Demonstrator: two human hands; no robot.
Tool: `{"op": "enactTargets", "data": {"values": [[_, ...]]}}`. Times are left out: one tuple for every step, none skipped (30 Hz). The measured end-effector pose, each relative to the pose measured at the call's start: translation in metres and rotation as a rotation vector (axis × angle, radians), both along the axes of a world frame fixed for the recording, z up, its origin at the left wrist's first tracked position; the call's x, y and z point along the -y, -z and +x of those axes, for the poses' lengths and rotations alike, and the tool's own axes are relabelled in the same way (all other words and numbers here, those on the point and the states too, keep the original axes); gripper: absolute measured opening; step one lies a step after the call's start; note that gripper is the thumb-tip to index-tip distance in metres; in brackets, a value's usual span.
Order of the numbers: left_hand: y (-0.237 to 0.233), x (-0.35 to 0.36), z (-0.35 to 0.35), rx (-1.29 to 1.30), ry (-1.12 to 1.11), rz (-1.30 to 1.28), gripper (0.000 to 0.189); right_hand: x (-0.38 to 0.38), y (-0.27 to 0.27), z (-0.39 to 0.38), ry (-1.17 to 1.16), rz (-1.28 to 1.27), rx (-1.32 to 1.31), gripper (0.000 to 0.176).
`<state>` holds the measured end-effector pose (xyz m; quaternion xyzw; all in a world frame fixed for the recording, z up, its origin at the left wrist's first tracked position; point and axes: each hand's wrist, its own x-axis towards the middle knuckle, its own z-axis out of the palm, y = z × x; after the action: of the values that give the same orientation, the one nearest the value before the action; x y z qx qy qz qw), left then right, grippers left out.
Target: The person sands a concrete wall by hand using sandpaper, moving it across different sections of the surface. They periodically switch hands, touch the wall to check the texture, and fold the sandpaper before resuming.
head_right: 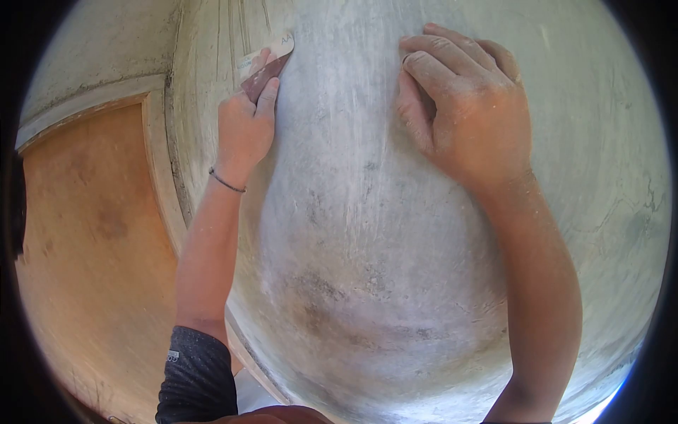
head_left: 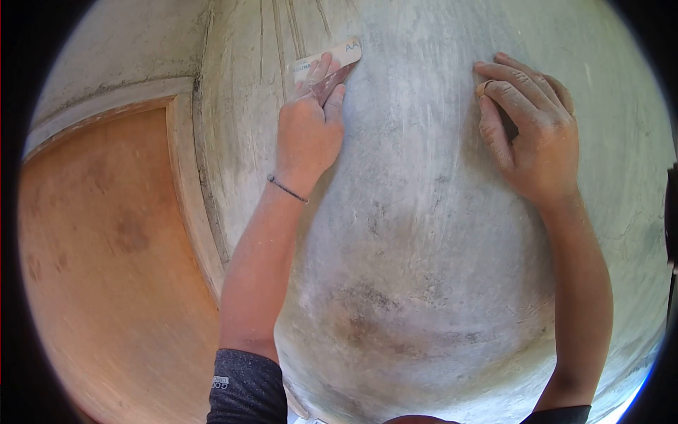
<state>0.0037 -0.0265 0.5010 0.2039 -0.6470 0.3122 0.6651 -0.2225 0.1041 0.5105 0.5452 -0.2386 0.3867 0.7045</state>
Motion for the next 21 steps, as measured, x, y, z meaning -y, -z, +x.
{"op": "enactTargets", "data": {"values": [[-0.009,0.000,0.000,-0.004,0.003,-0.007,0.040,-0.001,0.000,0.001,0.011,0.001,0.001,0.009],[-0.022,0.000,0.000,-0.037,0.016,0.094,0.039,-0.001,0.000,0.002,0.012,0.002,-0.003,0.009],[-0.032,-0.007,0.001,-0.075,0.027,0.200,0.039,-0.002,0.000,0.002,0.016,0.016,0.002,0.009],[-0.042,-0.021,0.002,-0.083,0.027,0.202,0.039,-0.002,0.000,0.002,0.018,0.025,0.008,0.008],[-0.052,-0.039,0.002,-0.104,0.011,0.406,0.038,-0.003,-0.001,0.003,0.016,0.030,0.000,0.008],[-0.055,-0.048,0.002,-0.124,-0.005,0.612,0.037,-0.003,-0.001,0.003,0.031,0.025,0.006,0.009],[-0.049,-0.048,0.003,-0.131,-0.009,0.617,0.037,-0.003,0.000,0.003,0.046,0.020,0.012,0.009],[-0.038,-0.048,0.003,-0.125,0.089,0.643,0.037,-0.002,0.000,0.004,0.039,0.026,0.005,0.009],[-0.027,-0.047,0.003,-0.119,0.189,0.661,0.036,-0.002,0.000,0.003,0.044,0.017,0.004,0.009],[-0.012,-0.031,0.000,-0.123,0.184,0.655,0.036,-0.001,-0.001,0.003,0.048,0.002,0.011,0.010],[0.007,-0.005,-0.003,-0.083,0.116,0.330,0.036,-0.001,0.000,0.003,0.042,-0.001,0.017,0.010],[0.015,-0.001,-0.006,-0.045,0.052,0.005,0.036,-0.001,0.001,0.003,0.051,0.012,0.014,0.010],[0.012,0.004,-0.006,-0.045,0.053,-0.007,0.036,-0.002,-0.001,0.003,0.064,0.016,0.007,0.010],[0.008,0.009,-0.007,-0.042,0.025,0.001,0.037,-0.003,-0.003,0.003,0.068,-0.001,0.003,0.010],[0.002,0.009,-0.009,-0.039,-0.003,0.010,0.037,-0.002,-0.003,0.003,0.057,0.007,0.007,0.010],[-0.010,-0.007,-0.009,-0.042,0.001,0.005,0.037,-0.003,-0.002,0.005,0.047,0.026,0.013,0.011],[-0.027,-0.024,-0.007,-0.068,0.086,0.188,0.038,-0.003,-0.002,0.005,0.048,0.026,0.007,0.011],[-0.038,-0.033,-0.005,-0.093,0.171,0.373,0.038,-0.004,-0.002,0.006,0.054,0.020,0.016,0.010],[-0.041,-0.028,-0.004,-0.100,0.171,0.381,0.038,-0.004,-0.002,0.007,0.059,0.020,0.024,0.009],[-0.044,-0.023,-0.004,-0.131,0.070,0.314,0.037,-0.003,-0.003,0.008,0.059,0.029,0.021,0.009],[-0.042,-0.018,-0.004,-0.156,-0.030,0.249,0.036,-0.002,-0.004,0.008,0.043,0.029,0.014,0.008]]}}
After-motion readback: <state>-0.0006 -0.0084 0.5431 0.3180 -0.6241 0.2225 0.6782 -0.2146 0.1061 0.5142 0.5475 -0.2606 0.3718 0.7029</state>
